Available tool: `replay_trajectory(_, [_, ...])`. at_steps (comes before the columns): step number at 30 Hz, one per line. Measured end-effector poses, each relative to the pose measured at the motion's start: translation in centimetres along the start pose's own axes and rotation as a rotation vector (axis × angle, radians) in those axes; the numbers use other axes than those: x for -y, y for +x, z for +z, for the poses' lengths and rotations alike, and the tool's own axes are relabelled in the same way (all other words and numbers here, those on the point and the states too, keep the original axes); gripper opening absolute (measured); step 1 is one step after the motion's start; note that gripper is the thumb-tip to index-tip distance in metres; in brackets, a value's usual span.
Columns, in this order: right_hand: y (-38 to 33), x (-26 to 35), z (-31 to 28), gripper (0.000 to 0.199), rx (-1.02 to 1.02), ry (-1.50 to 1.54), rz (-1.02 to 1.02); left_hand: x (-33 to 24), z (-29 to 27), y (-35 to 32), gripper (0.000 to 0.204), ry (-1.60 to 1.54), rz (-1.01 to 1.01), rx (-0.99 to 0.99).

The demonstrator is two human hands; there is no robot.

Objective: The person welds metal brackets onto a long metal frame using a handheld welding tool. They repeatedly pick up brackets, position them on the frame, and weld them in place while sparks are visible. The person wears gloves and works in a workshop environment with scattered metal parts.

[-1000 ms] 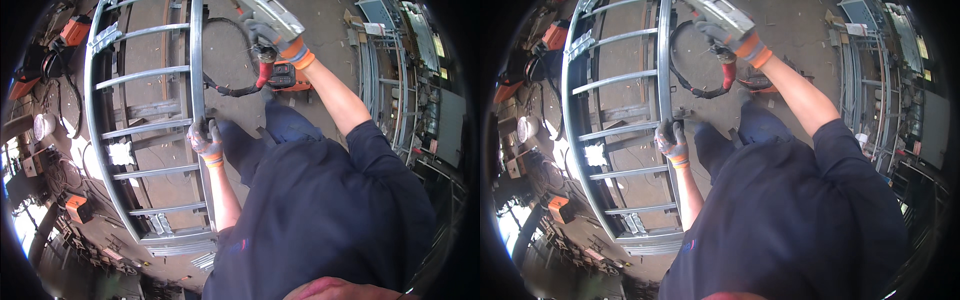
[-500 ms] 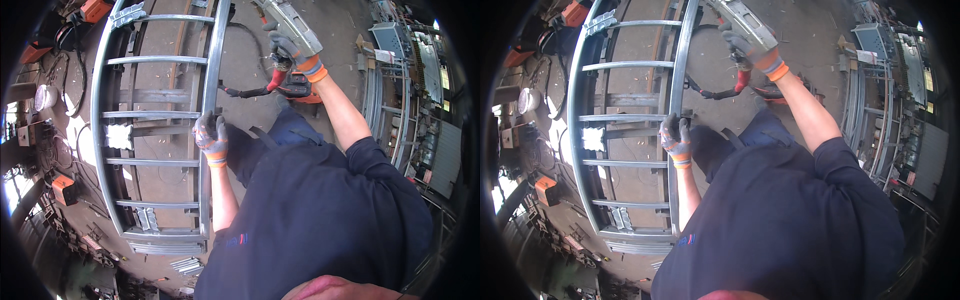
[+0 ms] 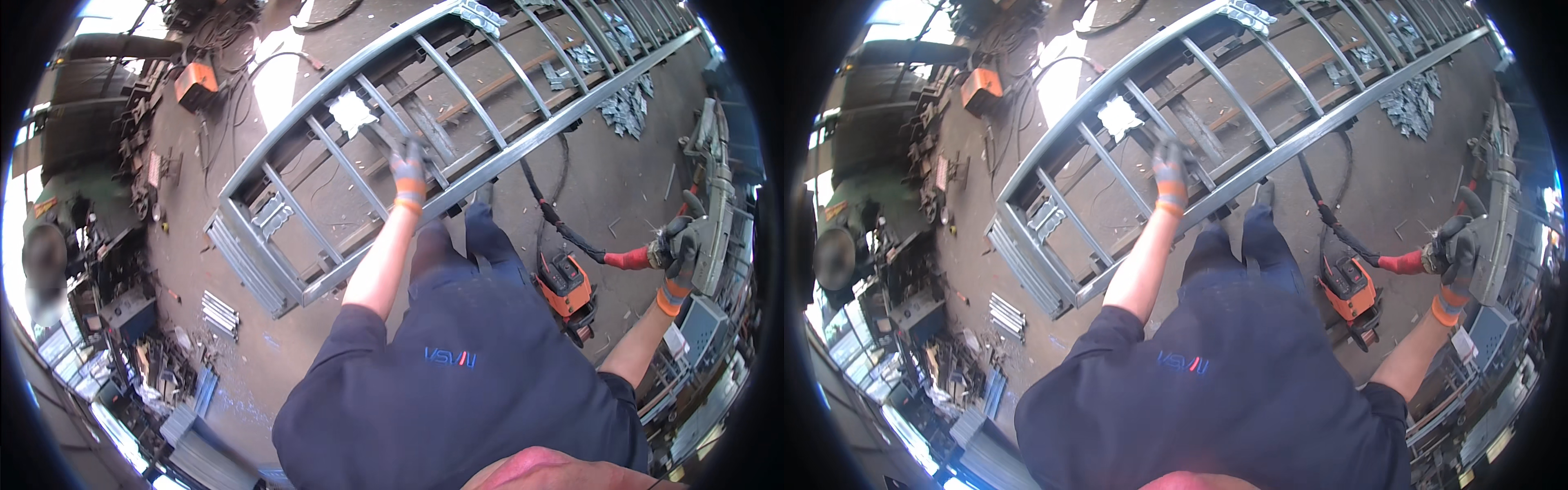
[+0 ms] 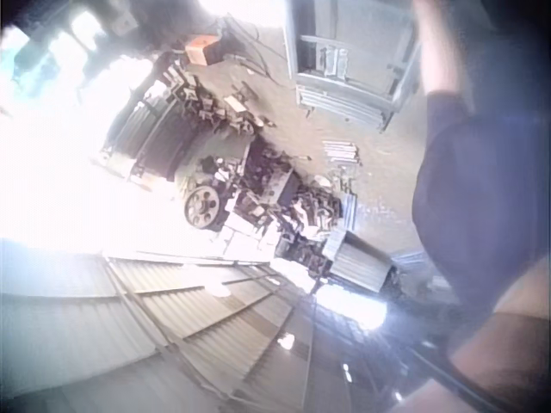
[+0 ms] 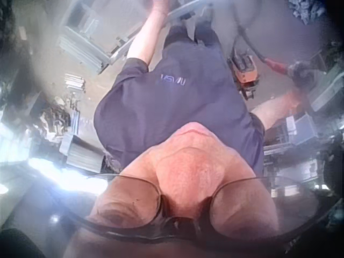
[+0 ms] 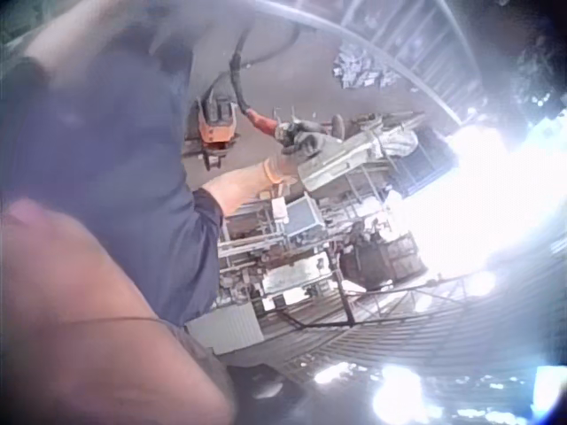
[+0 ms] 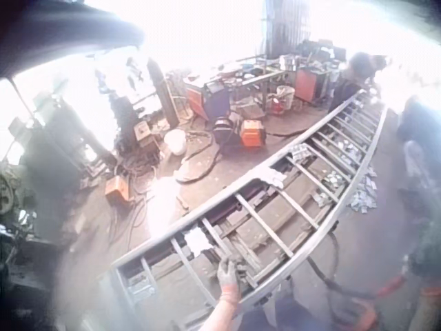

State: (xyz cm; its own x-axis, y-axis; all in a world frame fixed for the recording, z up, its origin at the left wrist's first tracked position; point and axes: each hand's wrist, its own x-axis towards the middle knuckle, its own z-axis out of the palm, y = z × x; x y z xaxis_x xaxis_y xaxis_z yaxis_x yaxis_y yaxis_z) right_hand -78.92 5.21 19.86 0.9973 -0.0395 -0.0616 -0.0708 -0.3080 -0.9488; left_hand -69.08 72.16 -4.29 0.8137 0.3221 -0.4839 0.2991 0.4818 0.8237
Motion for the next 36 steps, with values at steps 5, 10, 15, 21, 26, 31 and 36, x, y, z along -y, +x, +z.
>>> replay_trajectory(5, [2.3, 0.8, 11.3, 0.063, 0.011, 0.229, 0.136, -7.5, -4.2, 9.1, 0.038, 0.891, 0.564, -0.171])
replay_trajectory(10, [6.6, 6.0, 21.4, 0.069, 0.172, 0.391, -0.008, -11.5, -4.7, 13.3, 0.082, 1.586, 0.045, -0.44])
replay_trajectory(15, [8.4, 7.1, 23.7, 0.07, 0.216, 0.443, 0.071, -10.9, -5.0, 15.2, 0.095, 1.268, 0.006, -0.516])
replay_trajectory(21, [9.3, 9.3, 27.0, 0.062, 0.185, -0.06, -0.363, -10.1, -3.9, 12.9, 0.055, 0.796, 0.293, -0.333])
replay_trajectory(26, [5.4, 14.1, 33.4, 0.056, 0.166, -0.295, -0.327, -4.9, -4.4, 7.6, 0.04, -0.301, -0.172, 0.064])
replay_trajectory(31, [0.3, 19.2, 42.3, 0.066, 0.229, -0.154, 0.228, 0.9, -6.9, 3.7, 0.041, -0.63, -0.47, 0.112])
replay_trajectory(36, [0.9, 18.7, 51.7, 0.072, 0.258, -0.527, -0.267, 1.8, -6.2, 0.8, 0.035, -0.989, -0.397, 0.181])
